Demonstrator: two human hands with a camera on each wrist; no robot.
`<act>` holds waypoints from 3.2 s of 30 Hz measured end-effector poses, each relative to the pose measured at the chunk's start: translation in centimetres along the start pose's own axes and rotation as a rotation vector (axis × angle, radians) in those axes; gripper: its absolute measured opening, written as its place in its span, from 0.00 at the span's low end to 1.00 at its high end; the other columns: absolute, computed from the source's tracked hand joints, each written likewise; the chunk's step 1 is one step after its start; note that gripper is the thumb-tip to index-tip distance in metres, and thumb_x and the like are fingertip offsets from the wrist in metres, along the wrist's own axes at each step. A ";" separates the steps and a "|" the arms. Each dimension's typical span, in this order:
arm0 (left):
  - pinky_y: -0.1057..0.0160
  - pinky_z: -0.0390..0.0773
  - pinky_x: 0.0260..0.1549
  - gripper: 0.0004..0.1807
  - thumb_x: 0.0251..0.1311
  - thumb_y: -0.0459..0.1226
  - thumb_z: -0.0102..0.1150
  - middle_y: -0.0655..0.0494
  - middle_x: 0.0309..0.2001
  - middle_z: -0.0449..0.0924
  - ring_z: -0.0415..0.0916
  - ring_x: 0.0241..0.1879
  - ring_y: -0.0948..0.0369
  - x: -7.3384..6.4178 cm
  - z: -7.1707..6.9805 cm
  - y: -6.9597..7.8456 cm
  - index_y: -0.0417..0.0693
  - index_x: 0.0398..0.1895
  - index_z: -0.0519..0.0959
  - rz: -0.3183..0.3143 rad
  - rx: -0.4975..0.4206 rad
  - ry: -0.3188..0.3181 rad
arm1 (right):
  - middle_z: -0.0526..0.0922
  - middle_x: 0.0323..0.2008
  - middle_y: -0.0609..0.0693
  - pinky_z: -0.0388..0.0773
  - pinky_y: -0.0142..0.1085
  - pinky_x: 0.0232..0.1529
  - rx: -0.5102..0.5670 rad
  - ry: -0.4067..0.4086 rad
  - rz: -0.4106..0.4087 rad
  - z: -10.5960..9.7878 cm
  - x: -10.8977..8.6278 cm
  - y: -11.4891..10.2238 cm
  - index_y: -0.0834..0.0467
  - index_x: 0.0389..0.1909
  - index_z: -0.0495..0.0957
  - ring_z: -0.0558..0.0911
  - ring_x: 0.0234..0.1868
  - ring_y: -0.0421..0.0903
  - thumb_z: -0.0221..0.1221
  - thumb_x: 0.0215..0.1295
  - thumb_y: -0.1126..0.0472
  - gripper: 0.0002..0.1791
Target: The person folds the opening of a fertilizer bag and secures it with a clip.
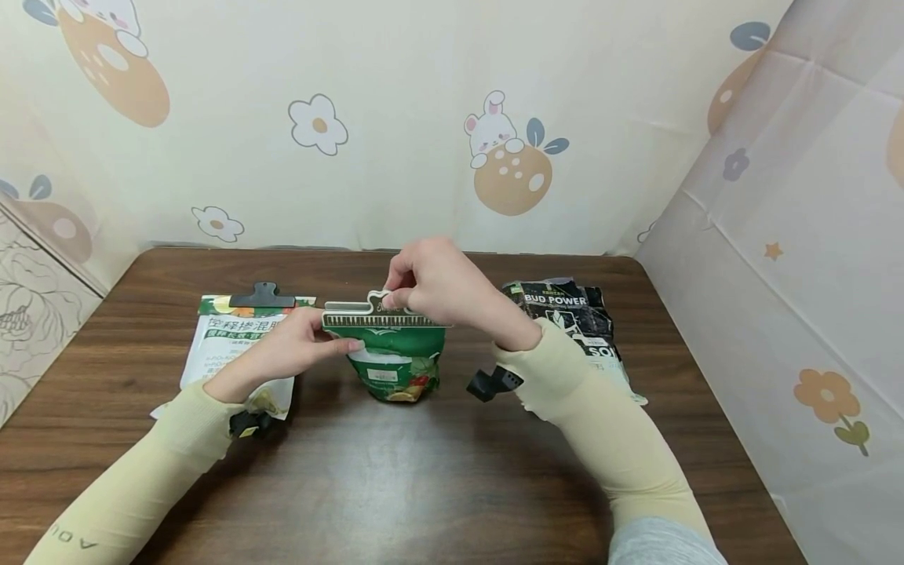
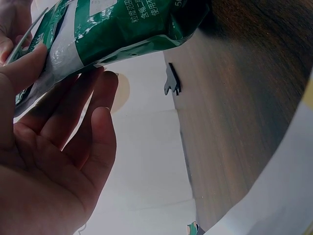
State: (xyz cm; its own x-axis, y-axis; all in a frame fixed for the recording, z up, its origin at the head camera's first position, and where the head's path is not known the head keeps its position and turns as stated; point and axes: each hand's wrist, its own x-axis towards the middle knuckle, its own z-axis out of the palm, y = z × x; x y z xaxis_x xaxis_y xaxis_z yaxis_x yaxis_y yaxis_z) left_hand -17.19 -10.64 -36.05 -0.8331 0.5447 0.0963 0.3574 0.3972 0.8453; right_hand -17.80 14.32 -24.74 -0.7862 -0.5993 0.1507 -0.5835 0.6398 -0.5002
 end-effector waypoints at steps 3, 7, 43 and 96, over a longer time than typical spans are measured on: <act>0.53 0.79 0.37 0.15 0.59 0.42 0.71 0.57 0.41 0.86 0.78 0.35 0.59 0.0 0.0 0.0 0.46 0.47 0.85 0.000 -0.001 -0.001 | 0.83 0.25 0.41 0.74 0.39 0.29 -0.026 -0.006 -0.004 0.4 0.0 -0.2 0.53 0.27 0.86 0.77 0.28 0.43 0.72 0.58 0.61 0.04; 0.56 0.79 0.36 0.13 0.58 0.40 0.72 0.58 0.39 0.86 0.76 0.34 0.59 -0.1 0.1 0.0 0.45 0.45 0.86 0.008 -0.017 -0.003 | 0.82 0.25 0.41 0.73 0.38 0.29 -0.054 -0.014 -0.014 1.0 0.1 -0.3 0.53 0.27 0.86 0.76 0.28 0.42 0.72 0.58 0.61 0.04; 0.57 0.79 0.37 0.17 0.59 0.45 0.71 0.60 0.42 0.85 0.79 0.36 0.59 -0.2 -0.2 -0.1 0.50 0.50 0.84 0.008 0.014 -0.025 | 0.83 0.36 0.43 0.77 0.39 0.39 0.063 -0.045 0.083 1.7 -1.1 1.6 0.52 0.45 0.86 0.77 0.37 0.44 0.74 0.56 0.53 0.17; 0.63 0.57 0.20 0.12 0.66 0.47 0.64 0.63 0.13 0.61 0.49 0.17 0.64 -1.5 0.2 -0.5 0.52 0.31 0.89 -0.099 0.067 -0.019 | 0.81 0.20 0.45 0.66 0.35 0.24 0.224 -0.035 0.221 7.0 -6.4 7.7 0.53 0.33 0.88 0.66 0.18 0.39 0.67 0.63 0.53 0.08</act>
State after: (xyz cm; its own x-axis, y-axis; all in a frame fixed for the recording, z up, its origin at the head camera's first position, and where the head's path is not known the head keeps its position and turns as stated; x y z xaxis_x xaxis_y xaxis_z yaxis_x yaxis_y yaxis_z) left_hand -16.05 -11.50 -36.69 -0.8577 0.5141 0.0035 0.3016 0.4977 0.8132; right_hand -15.82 19.67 -35.53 -0.8793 -0.4762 -0.0100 -0.3371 0.6370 -0.6932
